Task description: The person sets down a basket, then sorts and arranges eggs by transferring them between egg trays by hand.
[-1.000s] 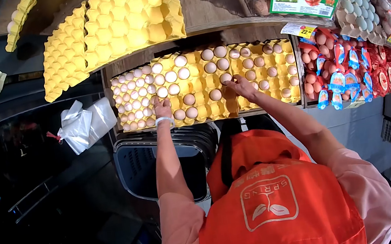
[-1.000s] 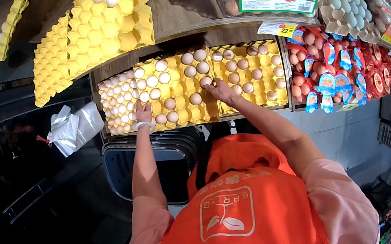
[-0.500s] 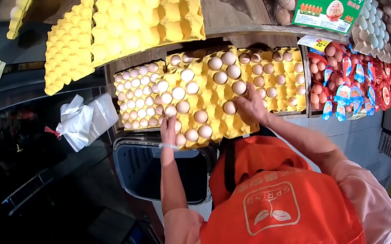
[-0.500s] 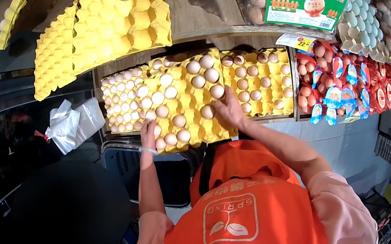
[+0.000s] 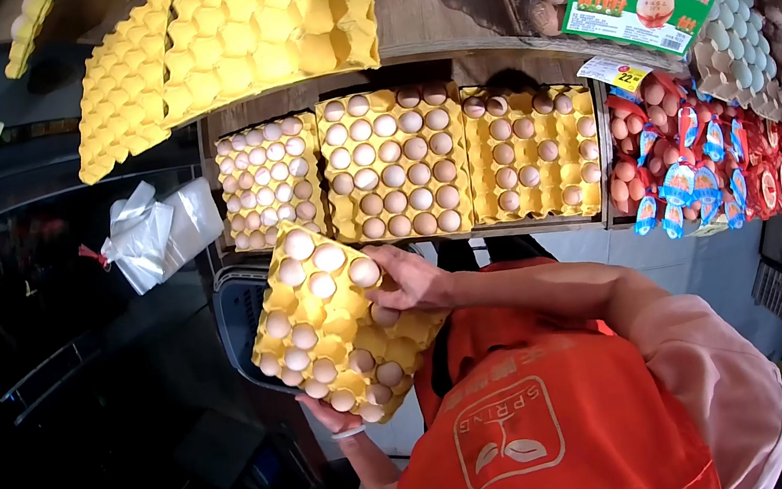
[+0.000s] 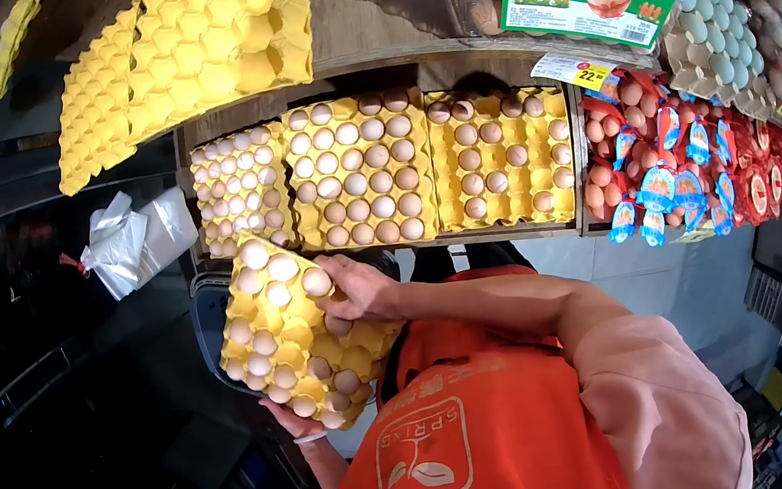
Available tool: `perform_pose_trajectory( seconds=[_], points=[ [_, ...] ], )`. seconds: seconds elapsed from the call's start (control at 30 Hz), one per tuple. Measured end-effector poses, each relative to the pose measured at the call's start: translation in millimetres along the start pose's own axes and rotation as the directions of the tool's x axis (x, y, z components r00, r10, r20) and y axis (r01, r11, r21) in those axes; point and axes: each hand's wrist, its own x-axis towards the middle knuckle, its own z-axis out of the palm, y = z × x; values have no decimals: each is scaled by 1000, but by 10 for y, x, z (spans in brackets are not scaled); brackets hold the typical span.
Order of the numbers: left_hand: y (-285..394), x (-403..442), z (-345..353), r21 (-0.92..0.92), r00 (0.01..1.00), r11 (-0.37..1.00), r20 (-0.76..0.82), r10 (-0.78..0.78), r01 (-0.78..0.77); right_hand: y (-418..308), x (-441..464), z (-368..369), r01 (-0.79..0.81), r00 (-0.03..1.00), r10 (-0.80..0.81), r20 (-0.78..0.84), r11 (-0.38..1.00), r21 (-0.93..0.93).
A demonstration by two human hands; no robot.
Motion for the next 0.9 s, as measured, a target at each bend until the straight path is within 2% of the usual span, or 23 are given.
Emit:
perform_pose_trajectory(
  seconds=[0.07, 0.17, 0.27, 0.33, 0.4, 0.47, 0.5, 0.6, 0.7, 0.77, 0.87, 0.9],
  points=[
    [-83, -106, -170, -17, 999, 999, -38, 31, -32, -6, -21, 91, 3, 999, -2, 41, 1000, -9],
    [-241, -172, -109, -74, 999, 997, -48, 23, -27, 210, -55, 235, 161, 986, -163, -38, 985, -64],
    [-429, -104, 157, -60, 999, 998, -39, 19, -21, 472, -2, 245, 129, 991, -134, -19, 977, -173],
    [-701, 156, -332, -118, 996, 992, -84, 27, -37, 689, 54, 178, 90, 995, -84, 45, 984, -151],
    [-800, 173, -160, -132, 995, 991, -86, -42, 30, 721, 66, 84, -37, 995, 37, 90, 999, -7],
    [-999, 389, -424, -82, 991, 997, -130, -4, -7, 670, 82, -19, -101, 987, 114, 113, 988, -116],
    [-973, 357, -284, -38, 986, 999, -166, -6, 0, 735, 109, -23, -159, 971, 178, 159, 979, -126],
    [-1047, 430, -386, -39, 975, 998, -217, -58, 50, 855, 80, 30, -210, 968, 246, 60, 912, -352],
    [-1167, 547, -635, -40, 953, 996, -290, -90, 82, 911, 50, 107, -231, 956, 281, 80, 895, -381],
    [-1177, 585, -694, -11, 962, 998, -266, -56, 55, 854, 51, 95, -241, 939, 321, 123, 870, -430],
    [-1148, 621, -675, -29, 966, 994, -237, -105, 101, 816, 51, 118, -124, 969, 211, 131, 868, -480],
    [-1161, 658, -738, -29, 961, 993, -248, -121, 118, 826, 55, 134, -75, 980, 147, 133, 896, -437]
  ],
)
